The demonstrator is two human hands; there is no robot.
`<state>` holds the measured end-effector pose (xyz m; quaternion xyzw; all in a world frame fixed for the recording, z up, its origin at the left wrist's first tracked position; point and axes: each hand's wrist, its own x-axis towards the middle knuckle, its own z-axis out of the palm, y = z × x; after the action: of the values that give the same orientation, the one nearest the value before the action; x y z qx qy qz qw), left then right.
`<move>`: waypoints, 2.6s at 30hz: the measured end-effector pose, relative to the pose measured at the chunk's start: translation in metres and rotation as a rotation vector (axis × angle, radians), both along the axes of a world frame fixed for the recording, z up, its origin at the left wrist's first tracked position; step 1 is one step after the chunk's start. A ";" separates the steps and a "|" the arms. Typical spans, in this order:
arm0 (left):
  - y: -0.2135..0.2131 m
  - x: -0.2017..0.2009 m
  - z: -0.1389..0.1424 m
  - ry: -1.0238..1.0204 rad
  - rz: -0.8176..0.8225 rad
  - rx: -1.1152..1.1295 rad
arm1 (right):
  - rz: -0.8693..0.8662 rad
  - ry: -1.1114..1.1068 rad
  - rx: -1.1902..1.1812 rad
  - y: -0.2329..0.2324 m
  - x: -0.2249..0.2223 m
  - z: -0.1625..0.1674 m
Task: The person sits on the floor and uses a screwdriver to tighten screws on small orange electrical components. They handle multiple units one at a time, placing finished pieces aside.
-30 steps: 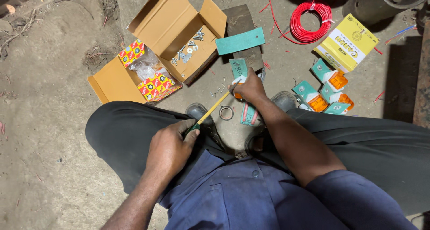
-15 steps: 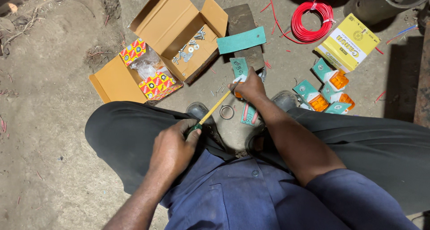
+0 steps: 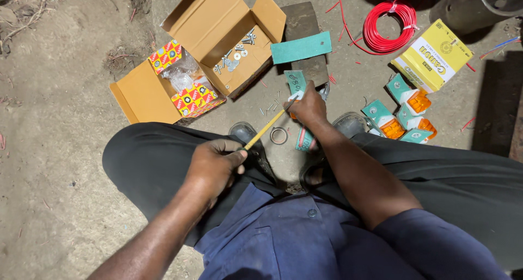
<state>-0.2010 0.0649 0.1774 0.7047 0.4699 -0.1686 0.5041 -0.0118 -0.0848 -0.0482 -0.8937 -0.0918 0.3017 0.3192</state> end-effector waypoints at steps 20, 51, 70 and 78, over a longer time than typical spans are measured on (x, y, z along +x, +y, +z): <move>0.012 0.006 0.006 -0.252 -0.515 0.530 | -0.016 -0.003 -0.036 0.005 -0.004 0.002; -0.028 -0.020 0.024 -0.172 -0.756 0.762 | -0.062 0.013 0.086 0.002 -0.003 0.004; -0.006 -0.014 0.006 -0.206 -0.679 0.658 | -0.037 0.034 0.100 -0.001 -0.004 0.005; -0.004 -0.007 0.003 -0.080 -0.237 0.270 | -0.024 0.020 0.088 -0.001 -0.003 0.004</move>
<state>-0.2075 0.0614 0.1802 0.8225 0.3814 -0.1340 0.4001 -0.0152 -0.0863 -0.0443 -0.8767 -0.0910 0.3026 0.3628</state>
